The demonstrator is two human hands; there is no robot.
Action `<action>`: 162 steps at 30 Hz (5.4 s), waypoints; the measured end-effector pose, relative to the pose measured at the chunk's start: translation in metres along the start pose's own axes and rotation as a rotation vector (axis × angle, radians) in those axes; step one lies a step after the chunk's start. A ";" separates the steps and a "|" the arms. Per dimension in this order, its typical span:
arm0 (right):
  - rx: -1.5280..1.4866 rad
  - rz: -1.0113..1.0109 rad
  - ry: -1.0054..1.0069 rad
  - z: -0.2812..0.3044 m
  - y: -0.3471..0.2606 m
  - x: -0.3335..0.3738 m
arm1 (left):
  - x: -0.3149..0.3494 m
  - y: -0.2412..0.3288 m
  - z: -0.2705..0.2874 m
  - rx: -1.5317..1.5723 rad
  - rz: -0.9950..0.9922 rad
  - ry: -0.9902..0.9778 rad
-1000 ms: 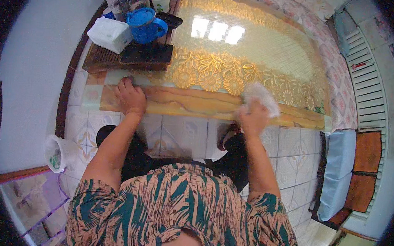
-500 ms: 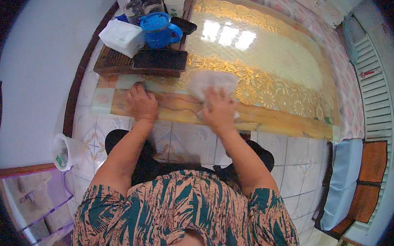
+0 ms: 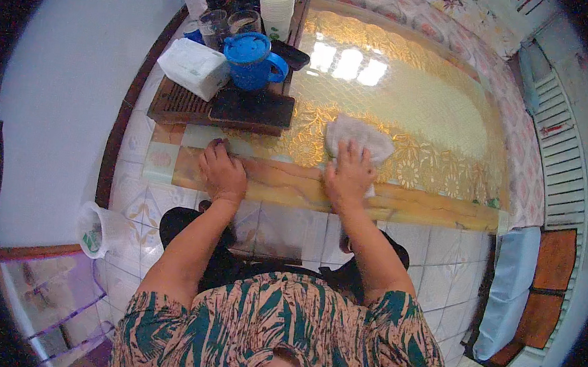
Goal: The person wipes the surface of a glass-topped table and then wipes the top of a radiator using a cloth.
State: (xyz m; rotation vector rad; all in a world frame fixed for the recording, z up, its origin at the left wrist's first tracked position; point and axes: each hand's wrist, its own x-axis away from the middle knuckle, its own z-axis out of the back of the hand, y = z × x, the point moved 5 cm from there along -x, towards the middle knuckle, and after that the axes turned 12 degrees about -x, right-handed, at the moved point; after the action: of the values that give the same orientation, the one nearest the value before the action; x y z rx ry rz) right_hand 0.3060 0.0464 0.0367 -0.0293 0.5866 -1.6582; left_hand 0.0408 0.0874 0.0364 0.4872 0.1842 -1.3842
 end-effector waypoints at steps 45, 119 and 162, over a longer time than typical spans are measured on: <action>-0.831 -0.254 -0.043 0.022 0.032 0.047 | 0.090 0.105 0.037 0.165 -0.645 -0.198; -0.233 0.288 -0.127 0.012 -0.102 0.029 | 0.037 -0.154 0.044 -0.194 -0.167 -0.129; -0.048 0.078 -0.081 -0.030 -0.117 0.021 | 0.000 -0.286 0.017 0.686 0.671 -0.287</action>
State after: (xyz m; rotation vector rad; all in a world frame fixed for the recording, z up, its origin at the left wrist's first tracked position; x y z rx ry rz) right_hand 0.1845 0.0440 0.0497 -0.1071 0.5594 -1.5593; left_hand -0.2388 0.0500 -0.0120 0.8140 -0.6605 -0.8053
